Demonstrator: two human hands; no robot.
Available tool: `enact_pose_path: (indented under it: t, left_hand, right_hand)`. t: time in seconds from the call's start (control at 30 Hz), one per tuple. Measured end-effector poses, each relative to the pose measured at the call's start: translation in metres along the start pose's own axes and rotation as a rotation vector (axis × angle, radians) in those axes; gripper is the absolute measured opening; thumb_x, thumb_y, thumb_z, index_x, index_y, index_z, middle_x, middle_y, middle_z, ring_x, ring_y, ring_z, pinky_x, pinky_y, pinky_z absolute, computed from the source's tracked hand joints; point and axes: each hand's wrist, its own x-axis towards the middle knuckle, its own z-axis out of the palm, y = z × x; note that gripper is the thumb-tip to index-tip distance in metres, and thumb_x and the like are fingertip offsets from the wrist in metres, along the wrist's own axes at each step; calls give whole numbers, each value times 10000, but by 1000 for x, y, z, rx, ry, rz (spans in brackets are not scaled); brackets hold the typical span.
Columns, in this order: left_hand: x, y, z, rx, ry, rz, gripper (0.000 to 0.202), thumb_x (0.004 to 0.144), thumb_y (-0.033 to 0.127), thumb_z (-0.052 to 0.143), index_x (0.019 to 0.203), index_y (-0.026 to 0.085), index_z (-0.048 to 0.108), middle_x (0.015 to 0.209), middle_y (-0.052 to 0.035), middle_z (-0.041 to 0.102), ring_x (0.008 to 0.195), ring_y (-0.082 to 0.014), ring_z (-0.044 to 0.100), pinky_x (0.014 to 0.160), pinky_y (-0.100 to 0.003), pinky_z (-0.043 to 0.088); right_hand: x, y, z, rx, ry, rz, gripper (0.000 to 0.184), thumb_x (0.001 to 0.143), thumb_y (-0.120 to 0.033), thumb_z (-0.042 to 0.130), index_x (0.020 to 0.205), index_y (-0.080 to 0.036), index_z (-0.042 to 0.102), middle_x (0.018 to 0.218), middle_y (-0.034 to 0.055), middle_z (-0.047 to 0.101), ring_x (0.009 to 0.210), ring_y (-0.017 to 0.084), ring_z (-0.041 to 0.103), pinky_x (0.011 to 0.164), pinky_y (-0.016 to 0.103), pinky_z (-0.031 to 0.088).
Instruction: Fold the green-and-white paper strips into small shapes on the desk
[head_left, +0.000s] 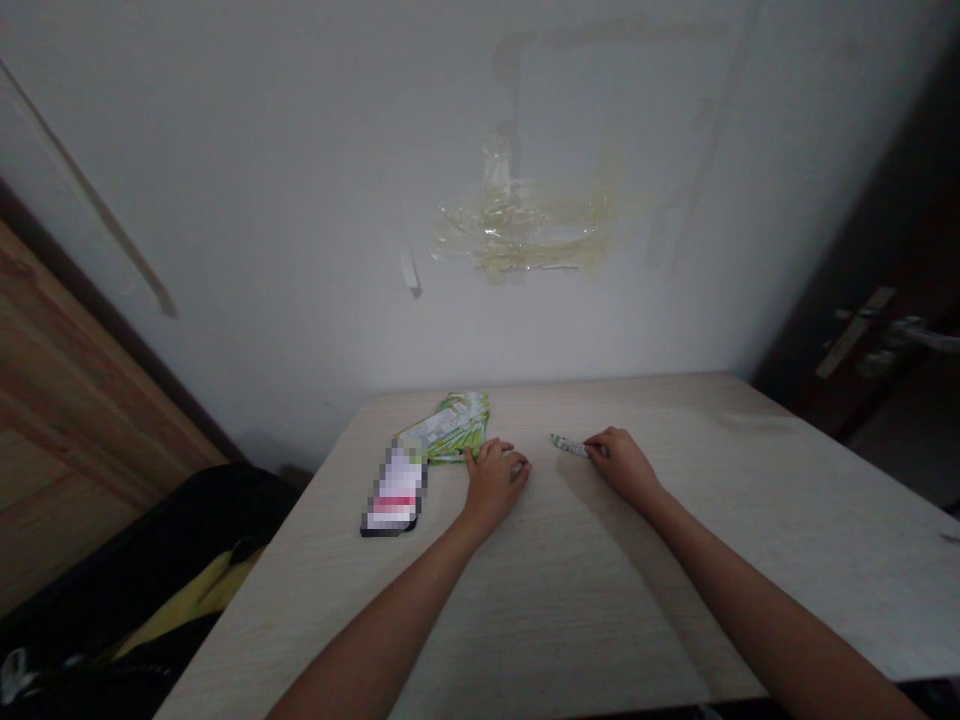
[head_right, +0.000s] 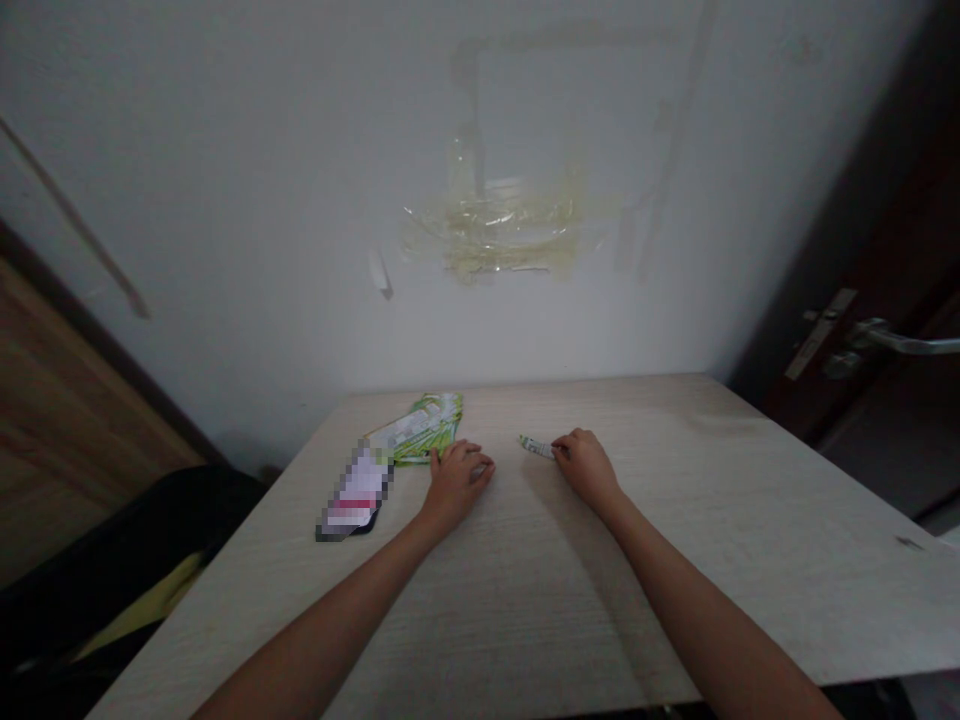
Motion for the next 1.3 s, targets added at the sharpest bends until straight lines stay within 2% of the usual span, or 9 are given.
enact_pose_path:
  t: [0.1,0.23,0.33,0.43,0.6,0.8,0.97,1.3]
  left_hand:
    - [0,0,1,2,12,5,171,906,368,558,972,301,701,1226,-27,580,1291,-248,386,1117,-589,73]
    - [1,0,2,2,21,0,162,901,375,568,956,305,704,1211,-23,588,1269,-240,405,1114,-601,65]
    - [1,1,3,10,29,7,166,903,377,564,965,307,701,1203,-25,587,1262,-236,410,1114,-600,74]
    - [1,1,2,19,21,15,179,909,383,552,977,307,699,1193,-25,588,1252,-234,417,1116,-593,79]
    - [0,4,-1,27,7,1,191,914,395,545,985,301,695,1197,-31,587,1246,-234,422,1116,-595,70]
    - [0,1,0,18,2,22,189,918,387,538,998,302,686,1188,-23,584,1229,-239,438,1111,-616,80]
    - [0,1,1,31,0,24,183,918,376,541,1014,303,678,1180,-24,586,1225,-242,438,1109,-624,80]
    - [-2,3,-1,28,9,47,207,934,371,505,1015,279,672,1172,-45,599,1203,-259,446,1099,-642,90]
  right_hand:
    - [-1,-2,-2,-19,59,-17,244,869,-283,537,972,-176,731,921,118,655,937,252,587,875,375,464]
    - [-2,-13,-5,39,95,-200,257,864,-222,548,1068,-192,701,1053,118,630,1027,254,555,923,400,452]
    - [-4,-25,-5,37,32,-308,271,866,-171,530,1055,-246,710,1118,93,637,1074,249,540,935,420,441]
    - [-7,-33,-3,-13,-52,-353,268,876,-175,520,1033,-249,725,1149,77,656,1106,252,533,950,425,429]
    - [-7,-34,0,-78,-73,-317,283,917,-237,491,1095,-237,712,1150,66,682,1110,256,542,964,423,412]
    - [-3,-21,-6,-190,-64,-251,306,931,-245,466,1132,-199,693,1176,68,682,1126,250,536,982,402,387]
    - [0,-13,-10,-286,-92,-181,322,941,-255,437,1139,-199,685,1214,69,667,1102,244,552,938,382,404]
    - [-1,-11,-12,-317,-117,-54,361,929,-276,425,1206,-163,627,1236,110,642,1127,254,559,950,373,416]
